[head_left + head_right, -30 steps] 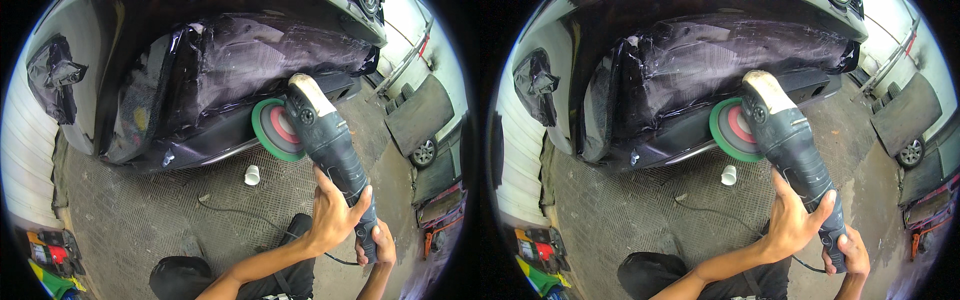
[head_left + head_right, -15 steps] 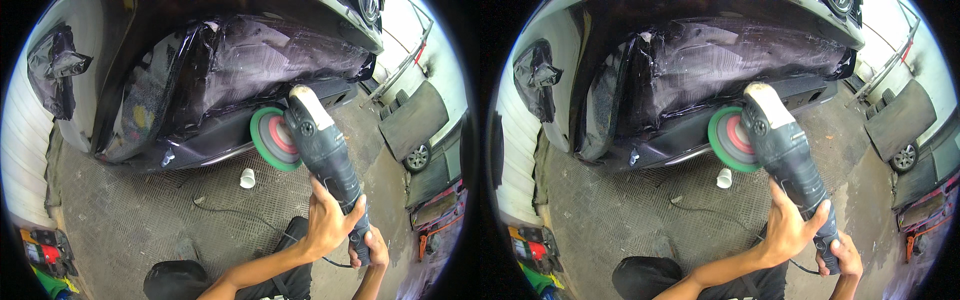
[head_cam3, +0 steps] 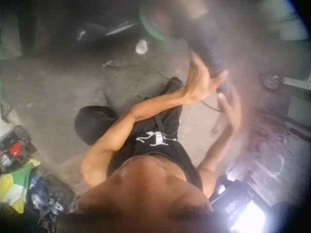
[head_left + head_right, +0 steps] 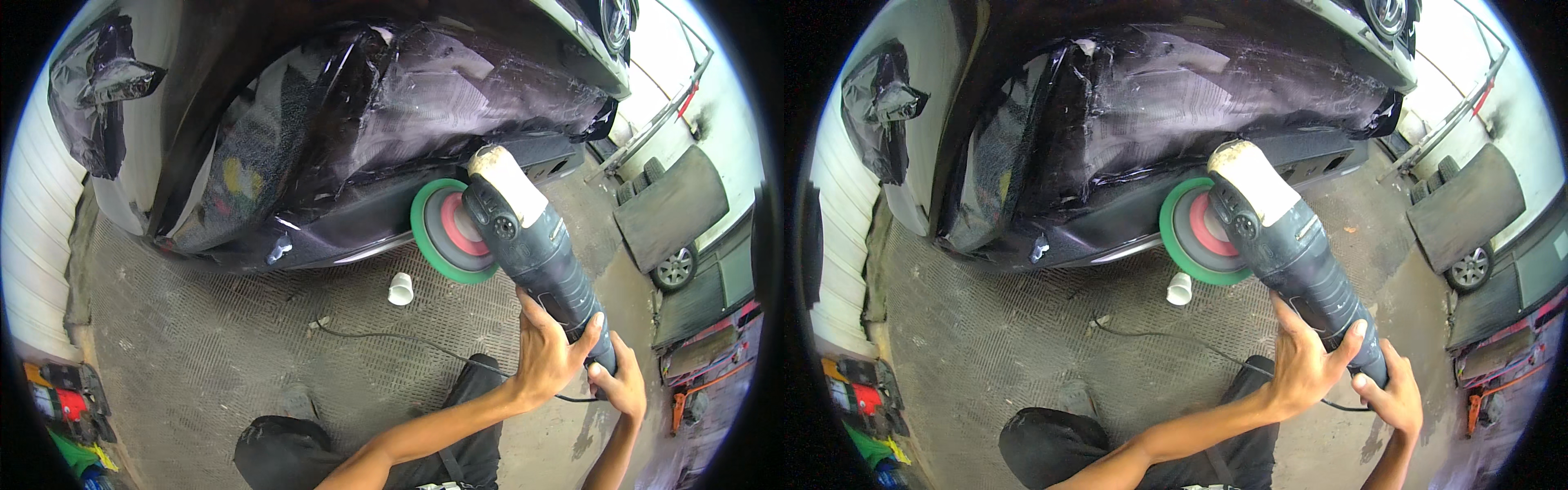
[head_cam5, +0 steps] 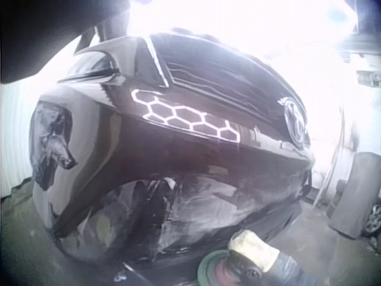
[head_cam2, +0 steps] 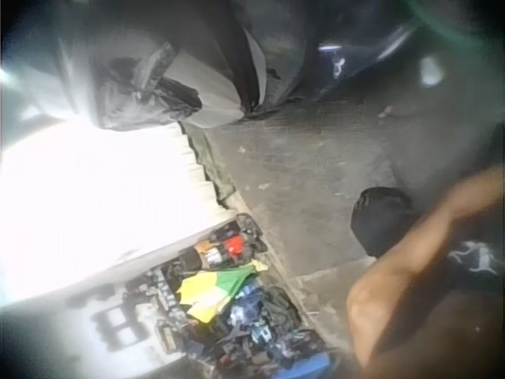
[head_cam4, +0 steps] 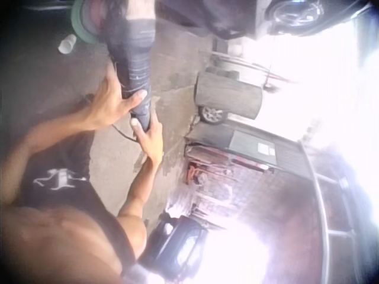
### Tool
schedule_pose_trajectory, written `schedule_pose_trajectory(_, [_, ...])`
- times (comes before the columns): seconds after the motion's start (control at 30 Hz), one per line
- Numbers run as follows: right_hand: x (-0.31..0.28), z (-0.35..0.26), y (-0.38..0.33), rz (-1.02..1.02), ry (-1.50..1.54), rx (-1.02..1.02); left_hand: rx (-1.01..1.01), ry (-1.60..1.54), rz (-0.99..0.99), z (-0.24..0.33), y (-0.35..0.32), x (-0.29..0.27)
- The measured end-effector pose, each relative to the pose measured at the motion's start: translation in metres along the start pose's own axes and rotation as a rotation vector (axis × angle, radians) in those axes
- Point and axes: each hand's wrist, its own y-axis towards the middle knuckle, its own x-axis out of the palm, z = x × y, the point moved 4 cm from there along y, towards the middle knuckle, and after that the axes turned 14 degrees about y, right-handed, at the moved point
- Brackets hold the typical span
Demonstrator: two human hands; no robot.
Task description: The person polishes the front bumper of a car using an electric buffer.
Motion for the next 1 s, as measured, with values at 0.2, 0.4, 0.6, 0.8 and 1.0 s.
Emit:
schedule_pose_trajectory(0.2, [-0.019,0.017,0.035,-0.002,0.104,0.079,0.076,0.242,0.08,0.008,0.005,0.015])
schedule_pose_trajectory(0.4, [-0.016,0.028,0.04,0.01,0.143,0.112,0.1,0.26,-0.018,0.0,0.018,0.02])
schedule_pose_trajectory(0.6, [-0.017,0.03,0.034,0.026,0.123,0.058,0.043,0.072,-0.02,-0.009,0.0,0.022])
schedule_pose_trajectory(0.8, [-0.008,0.014,0.037,0.103,0.067,0.044,0.147,0.108,-0.008,-0.009,0.019,0.017])
schedule_pose_trajectory(1.0, [-0.015,0.032,0.03,0.03,0.147,0.043,0.114,0.129,-0.001,-0.004,0.001,0.015])
